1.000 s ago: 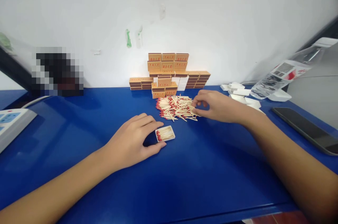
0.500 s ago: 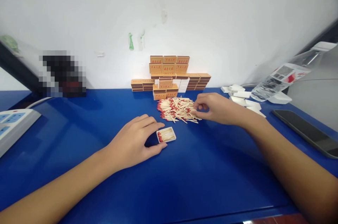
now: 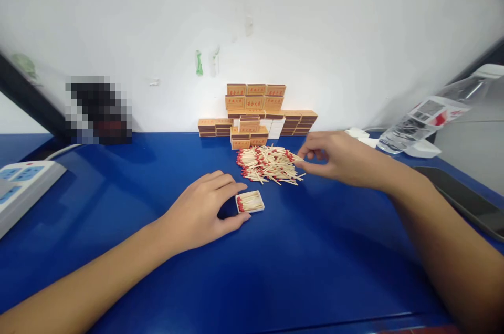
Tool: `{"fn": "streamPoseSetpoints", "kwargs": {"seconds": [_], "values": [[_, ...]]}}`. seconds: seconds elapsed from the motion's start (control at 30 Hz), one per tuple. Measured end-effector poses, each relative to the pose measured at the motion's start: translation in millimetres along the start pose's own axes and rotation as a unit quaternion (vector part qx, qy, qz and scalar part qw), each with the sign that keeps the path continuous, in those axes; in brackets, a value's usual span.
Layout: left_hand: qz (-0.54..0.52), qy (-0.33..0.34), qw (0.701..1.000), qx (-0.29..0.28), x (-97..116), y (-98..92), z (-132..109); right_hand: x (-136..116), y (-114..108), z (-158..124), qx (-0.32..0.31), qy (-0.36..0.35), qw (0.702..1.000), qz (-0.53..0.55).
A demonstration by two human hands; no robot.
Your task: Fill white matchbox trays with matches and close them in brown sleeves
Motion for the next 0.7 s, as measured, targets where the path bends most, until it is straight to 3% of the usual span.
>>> {"fn": "streamPoseSetpoints", "kwargs": {"seconds": [0.2, 0.43, 0.7], "values": [[-0.008, -0.01, 1.0, -0.003, -2.0, 0.5, -0.2, -30.7, -2.0, -3.1, 0.019, -0.072, 0.996, 0.047], [-0.055, -0.042, 0.998, 0.0, -6.3, 0.2, 0.4, -69.3, 15.9, -2.2, -0.066, -0.123, 0.986, 0.095], [-0.049, -0.031, 0.998, 0.0, -4.5, 1.7, 0.1, -98.6, 30.0, 1.4, -0.072, -0.136, 0.987, -0.044]]}}
Point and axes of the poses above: each hand's wrist, its own z-axis towards the middle knuckle, its own y-axis out of the palm, x = y × z, the point moved 4 cm from there along z, towards the middle knuckle, and after that the axes turned 12 degrees about -x, right-handed, at the moved point
